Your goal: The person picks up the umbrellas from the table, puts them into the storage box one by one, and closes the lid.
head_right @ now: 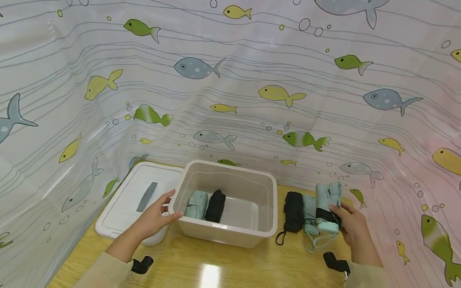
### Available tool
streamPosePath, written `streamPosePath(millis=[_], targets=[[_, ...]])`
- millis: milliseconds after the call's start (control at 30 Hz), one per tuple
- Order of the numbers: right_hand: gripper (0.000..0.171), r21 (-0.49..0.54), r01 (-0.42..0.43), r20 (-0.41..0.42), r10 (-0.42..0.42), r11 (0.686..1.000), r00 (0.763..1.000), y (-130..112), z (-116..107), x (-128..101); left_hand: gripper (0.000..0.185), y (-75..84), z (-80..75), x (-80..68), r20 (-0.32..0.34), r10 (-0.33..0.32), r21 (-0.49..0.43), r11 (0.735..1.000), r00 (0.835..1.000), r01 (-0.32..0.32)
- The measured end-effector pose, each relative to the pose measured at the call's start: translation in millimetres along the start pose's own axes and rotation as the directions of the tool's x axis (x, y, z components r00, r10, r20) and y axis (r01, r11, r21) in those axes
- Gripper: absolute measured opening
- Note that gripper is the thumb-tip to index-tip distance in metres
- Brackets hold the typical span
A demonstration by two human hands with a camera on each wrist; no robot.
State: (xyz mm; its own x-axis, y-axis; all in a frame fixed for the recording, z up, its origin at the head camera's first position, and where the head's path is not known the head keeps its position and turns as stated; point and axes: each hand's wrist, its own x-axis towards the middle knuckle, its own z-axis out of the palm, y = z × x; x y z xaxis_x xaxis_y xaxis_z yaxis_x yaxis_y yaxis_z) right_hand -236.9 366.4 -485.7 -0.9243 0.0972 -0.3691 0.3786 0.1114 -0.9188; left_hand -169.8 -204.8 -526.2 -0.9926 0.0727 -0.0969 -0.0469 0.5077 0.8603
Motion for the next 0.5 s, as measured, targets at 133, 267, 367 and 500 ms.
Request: streamPosePath(millis=[133, 267, 367, 500], targets=[[0.092, 0.068, 0.039, 0.065, -0.044, 0.997, 0.997, -14.1, 11.0, -3.8, 0.097, -0.1, 0.0, 0.1, -0.001, 0.001, -0.008, 1.000, 1.000, -0.001], [0.087, 0.051, 0.085, 0.107, -0.090, 0.995, 0.990, -25.7, 21.5, -6.2, 0.097, -0.3, 0.2, 0.2, -0.001, 0.003, -0.011, 1.000, 1.000, -0.003], [0.084, -0.026, 0.117, 0.139, -0.112, 0.993, 0.984, -34.7, 30.4, -6.5, 0.097, -0.6, 0.4, 0.4, -0.001, 0.002, -0.006, 1.000, 1.000, -0.002], [0.088, -0.128, 0.124, 0.163, -0.102, 0.984, 0.981, -50.8, 45.7, -7.4, 0.098, -1.2, 0.3, 1.1, -0.002, 0.000, 0.001, 1.000, 1.000, 0.000]])
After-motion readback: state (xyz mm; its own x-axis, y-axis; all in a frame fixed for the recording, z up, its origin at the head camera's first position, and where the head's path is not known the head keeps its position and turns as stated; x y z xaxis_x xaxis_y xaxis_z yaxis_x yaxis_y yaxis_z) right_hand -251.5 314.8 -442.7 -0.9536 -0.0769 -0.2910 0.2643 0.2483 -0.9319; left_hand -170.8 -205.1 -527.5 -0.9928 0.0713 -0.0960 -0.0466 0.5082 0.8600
